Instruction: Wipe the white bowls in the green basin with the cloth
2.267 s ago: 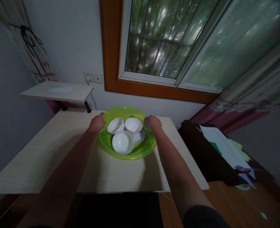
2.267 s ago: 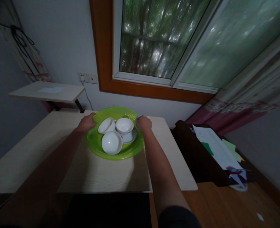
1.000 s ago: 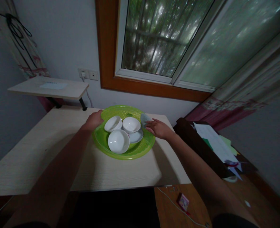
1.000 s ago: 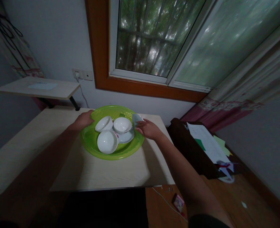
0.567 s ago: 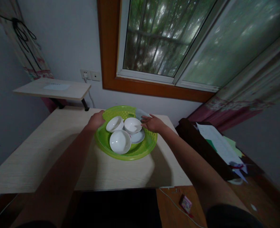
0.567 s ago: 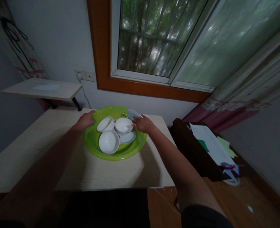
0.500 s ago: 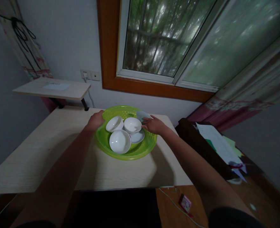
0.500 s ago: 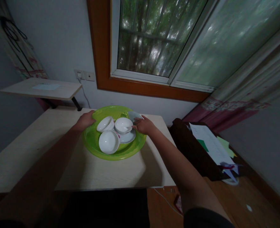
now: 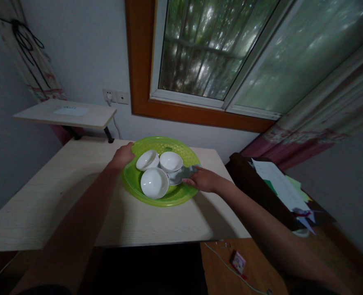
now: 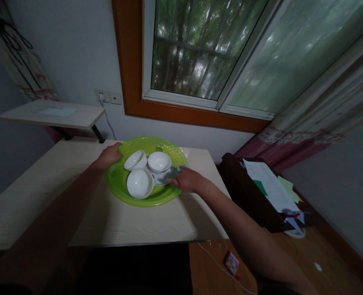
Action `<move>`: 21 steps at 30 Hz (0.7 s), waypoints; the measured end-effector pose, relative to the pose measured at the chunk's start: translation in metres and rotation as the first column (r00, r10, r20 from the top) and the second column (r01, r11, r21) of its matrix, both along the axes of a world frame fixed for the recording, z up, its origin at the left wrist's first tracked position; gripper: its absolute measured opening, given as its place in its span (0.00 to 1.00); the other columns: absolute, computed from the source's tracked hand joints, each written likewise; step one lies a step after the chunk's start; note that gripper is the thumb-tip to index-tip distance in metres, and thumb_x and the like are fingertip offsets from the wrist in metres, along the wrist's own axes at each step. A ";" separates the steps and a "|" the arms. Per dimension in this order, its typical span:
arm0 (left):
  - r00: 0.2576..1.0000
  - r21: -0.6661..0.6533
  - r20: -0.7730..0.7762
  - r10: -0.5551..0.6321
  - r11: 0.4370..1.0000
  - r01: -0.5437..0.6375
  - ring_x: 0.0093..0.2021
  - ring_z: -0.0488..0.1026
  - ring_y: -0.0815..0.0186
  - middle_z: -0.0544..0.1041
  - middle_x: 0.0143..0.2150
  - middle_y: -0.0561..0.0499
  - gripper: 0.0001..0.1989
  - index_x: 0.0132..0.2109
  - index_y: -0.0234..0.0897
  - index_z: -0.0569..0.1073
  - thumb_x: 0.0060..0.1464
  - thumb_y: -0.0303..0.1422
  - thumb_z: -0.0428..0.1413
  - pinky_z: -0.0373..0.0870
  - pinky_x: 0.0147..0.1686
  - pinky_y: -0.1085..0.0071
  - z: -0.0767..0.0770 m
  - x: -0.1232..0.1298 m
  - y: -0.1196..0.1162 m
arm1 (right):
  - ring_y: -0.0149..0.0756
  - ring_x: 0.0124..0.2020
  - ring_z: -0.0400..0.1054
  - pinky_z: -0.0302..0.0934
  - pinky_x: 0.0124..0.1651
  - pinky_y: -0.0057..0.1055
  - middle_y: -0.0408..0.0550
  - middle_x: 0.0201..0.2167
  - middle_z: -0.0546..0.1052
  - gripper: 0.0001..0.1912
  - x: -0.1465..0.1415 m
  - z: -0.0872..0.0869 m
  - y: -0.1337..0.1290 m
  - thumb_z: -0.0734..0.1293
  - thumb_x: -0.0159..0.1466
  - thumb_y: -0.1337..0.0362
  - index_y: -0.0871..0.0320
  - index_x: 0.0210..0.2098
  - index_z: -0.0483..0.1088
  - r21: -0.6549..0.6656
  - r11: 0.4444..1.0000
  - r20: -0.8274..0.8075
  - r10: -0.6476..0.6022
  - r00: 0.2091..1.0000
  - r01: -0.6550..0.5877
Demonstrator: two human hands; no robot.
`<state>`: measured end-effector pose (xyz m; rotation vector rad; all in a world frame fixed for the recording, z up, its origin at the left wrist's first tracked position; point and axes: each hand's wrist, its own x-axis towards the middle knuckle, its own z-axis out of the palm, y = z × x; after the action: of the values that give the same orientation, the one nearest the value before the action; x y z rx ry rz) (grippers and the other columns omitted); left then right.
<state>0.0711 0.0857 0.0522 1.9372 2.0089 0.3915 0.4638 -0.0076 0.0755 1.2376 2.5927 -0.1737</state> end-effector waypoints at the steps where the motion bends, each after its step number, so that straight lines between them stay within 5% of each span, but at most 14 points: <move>1: 1.000 -0.004 -0.009 -0.008 1.000 0.008 0.63 0.83 0.47 0.84 0.63 0.34 0.28 0.70 0.39 0.76 0.64 0.30 0.61 0.77 0.58 0.61 0.001 0.000 -0.001 | 0.47 0.52 0.85 0.55 0.81 0.52 0.50 0.39 0.90 0.27 0.002 0.001 0.007 0.60 0.85 0.53 0.52 0.38 0.86 0.000 1.000 0.000 0.001 1.000 -0.001; 8: 0.999 -0.011 -0.012 -0.033 0.999 0.033 0.63 0.83 0.47 0.84 0.65 0.34 0.28 0.71 0.38 0.75 0.65 0.31 0.60 0.77 0.58 0.62 0.010 0.002 -0.007 | 0.49 0.71 0.75 0.53 0.82 0.53 0.56 0.63 0.85 0.17 0.002 0.000 0.067 0.64 0.82 0.59 0.54 0.48 0.86 0.100 0.994 0.090 -0.059 0.994 0.050; 12: 0.999 -0.015 -0.012 -0.030 0.999 0.029 0.64 0.82 0.47 0.84 0.65 0.35 0.29 0.72 0.39 0.74 0.65 0.30 0.60 0.77 0.59 0.61 0.008 0.001 -0.005 | 0.49 0.78 0.68 0.47 0.84 0.54 0.56 0.67 0.83 0.16 -0.011 -0.006 0.083 0.65 0.81 0.60 0.54 0.55 0.86 0.159 0.987 0.109 -0.040 0.993 0.022; 16: 1.000 -0.032 -0.015 -0.005 0.999 0.005 0.63 0.83 0.47 0.84 0.65 0.35 0.30 0.73 0.39 0.74 0.65 0.30 0.60 0.77 0.57 0.61 0.008 0.002 -0.005 | 0.51 0.76 0.70 0.45 0.85 0.53 0.55 0.66 0.84 0.19 -0.013 -0.011 0.081 0.64 0.82 0.56 0.54 0.61 0.84 0.204 0.979 0.142 -0.039 0.989 0.009; 21: 1.000 -0.027 -0.020 0.010 1.000 -0.011 0.63 0.83 0.48 0.84 0.64 0.33 0.28 0.71 0.38 0.75 0.66 0.29 0.60 0.76 0.57 0.62 0.009 0.004 -0.006 | 0.53 0.70 0.76 0.48 0.83 0.54 0.57 0.62 0.86 0.25 -0.006 -0.009 0.051 0.59 0.84 0.50 0.53 0.56 0.86 0.176 0.984 0.140 -0.042 0.989 0.017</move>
<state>0.0752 0.0802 0.0609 1.9226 2.0274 0.3465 0.4578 0.0436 0.0661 1.2959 2.5093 0.1356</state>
